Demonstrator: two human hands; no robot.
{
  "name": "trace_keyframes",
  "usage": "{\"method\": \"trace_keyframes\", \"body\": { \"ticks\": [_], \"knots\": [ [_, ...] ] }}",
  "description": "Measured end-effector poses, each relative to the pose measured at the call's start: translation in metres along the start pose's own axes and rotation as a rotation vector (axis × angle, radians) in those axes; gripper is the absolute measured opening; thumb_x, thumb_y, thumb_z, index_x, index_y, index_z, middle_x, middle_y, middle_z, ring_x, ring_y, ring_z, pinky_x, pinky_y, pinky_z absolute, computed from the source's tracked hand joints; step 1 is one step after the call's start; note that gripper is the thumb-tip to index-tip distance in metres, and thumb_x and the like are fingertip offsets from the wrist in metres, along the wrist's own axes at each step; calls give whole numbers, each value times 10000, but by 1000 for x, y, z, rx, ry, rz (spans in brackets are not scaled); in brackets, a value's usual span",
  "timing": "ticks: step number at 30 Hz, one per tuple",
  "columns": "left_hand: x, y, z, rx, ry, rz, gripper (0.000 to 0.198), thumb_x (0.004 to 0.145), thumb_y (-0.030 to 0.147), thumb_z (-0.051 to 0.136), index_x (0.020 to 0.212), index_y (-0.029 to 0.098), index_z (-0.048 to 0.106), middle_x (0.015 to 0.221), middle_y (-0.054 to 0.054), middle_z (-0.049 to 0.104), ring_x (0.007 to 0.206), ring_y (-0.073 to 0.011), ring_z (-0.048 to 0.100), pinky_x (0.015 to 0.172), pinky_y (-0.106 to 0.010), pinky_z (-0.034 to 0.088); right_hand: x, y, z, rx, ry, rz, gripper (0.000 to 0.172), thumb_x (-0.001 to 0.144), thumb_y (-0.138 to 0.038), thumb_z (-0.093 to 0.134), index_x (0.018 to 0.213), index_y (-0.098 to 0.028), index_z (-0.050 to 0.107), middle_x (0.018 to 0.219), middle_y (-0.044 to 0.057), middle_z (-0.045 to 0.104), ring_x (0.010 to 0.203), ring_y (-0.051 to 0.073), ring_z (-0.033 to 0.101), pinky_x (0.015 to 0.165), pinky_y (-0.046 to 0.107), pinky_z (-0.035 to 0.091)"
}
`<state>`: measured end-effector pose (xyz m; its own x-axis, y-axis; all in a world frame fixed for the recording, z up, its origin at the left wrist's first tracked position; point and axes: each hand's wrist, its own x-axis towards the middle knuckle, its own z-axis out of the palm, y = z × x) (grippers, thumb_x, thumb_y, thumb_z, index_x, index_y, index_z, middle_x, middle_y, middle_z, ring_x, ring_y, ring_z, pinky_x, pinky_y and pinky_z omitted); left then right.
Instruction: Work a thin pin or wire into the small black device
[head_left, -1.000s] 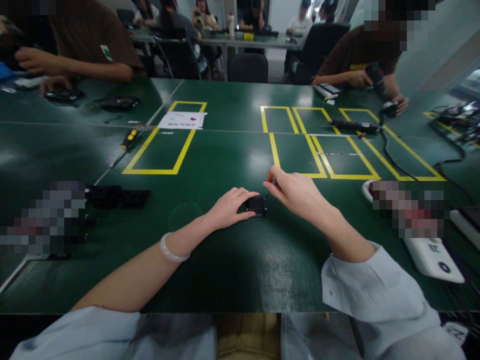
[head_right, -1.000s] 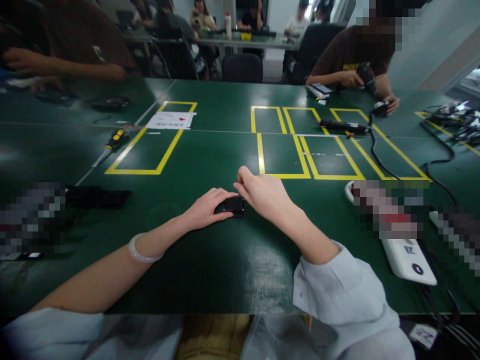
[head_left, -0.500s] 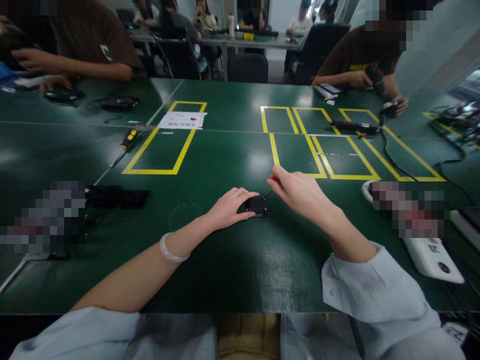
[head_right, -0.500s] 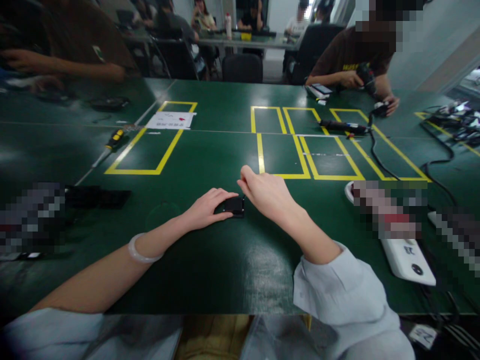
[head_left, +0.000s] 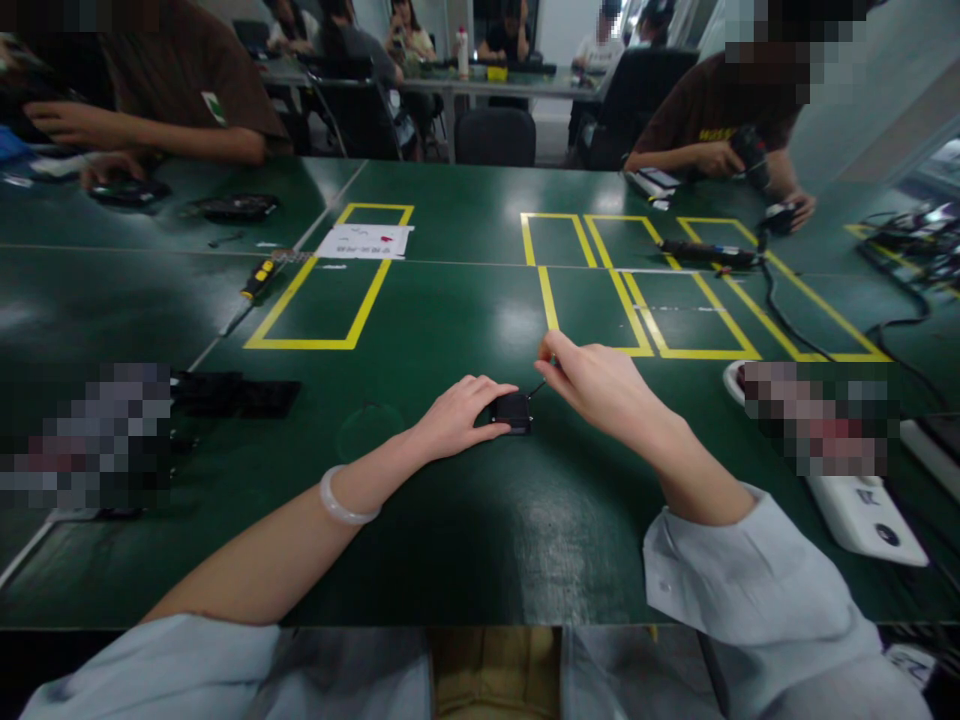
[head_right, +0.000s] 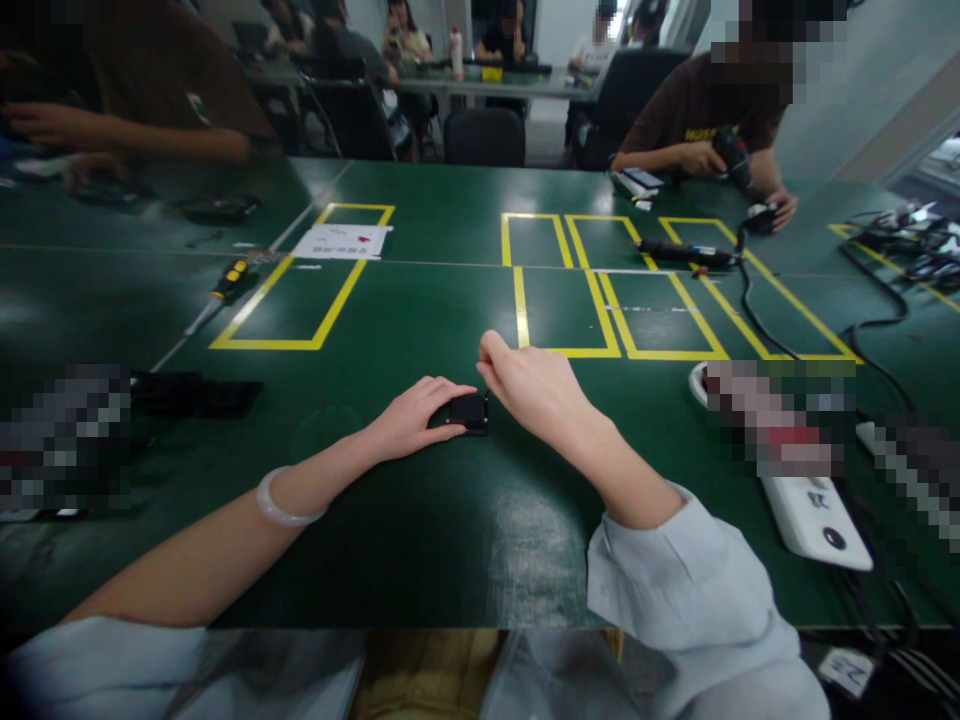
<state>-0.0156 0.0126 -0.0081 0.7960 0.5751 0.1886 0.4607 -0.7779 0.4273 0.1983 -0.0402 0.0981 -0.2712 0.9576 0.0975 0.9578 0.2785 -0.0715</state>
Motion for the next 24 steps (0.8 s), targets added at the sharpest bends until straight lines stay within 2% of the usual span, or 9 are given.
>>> {"method": "trace_keyframes", "body": {
  "ticks": [5,11,18,24],
  "knots": [
    [0,0,0,4,-1,4,499,923,488,518,1351,238,461,1168,-86,565,1038,-242,512,919,-378,420,-2,-1,-1,67,36,-15,216,935,-273,360,1099,-187,470,796,29,681,654,162,603,543,255,258],
    [0,1,0,-9,6,6,498,919,496,518,1343,240,472,1179,-90,566,1030,-245,518,915,-385,423,-1,0,-2,12,3,-2,260,966,-387,331,1022,-204,507,736,30,674,643,175,605,532,259,232],
    [0,1,-1,-11,2,10,491,919,490,520,1335,233,476,1163,-88,573,1038,-245,518,927,-385,413,-2,-2,-2,52,16,-7,230,928,-271,350,1101,-193,479,806,33,687,663,159,602,557,257,268],
    [0,1,0,-12,1,11,492,919,485,523,1343,242,468,1168,-89,569,1031,-244,517,916,-384,417,-3,-2,-4,12,-5,-7,260,964,-376,337,1034,-202,517,755,32,680,651,170,605,535,264,241]
  ]
}}
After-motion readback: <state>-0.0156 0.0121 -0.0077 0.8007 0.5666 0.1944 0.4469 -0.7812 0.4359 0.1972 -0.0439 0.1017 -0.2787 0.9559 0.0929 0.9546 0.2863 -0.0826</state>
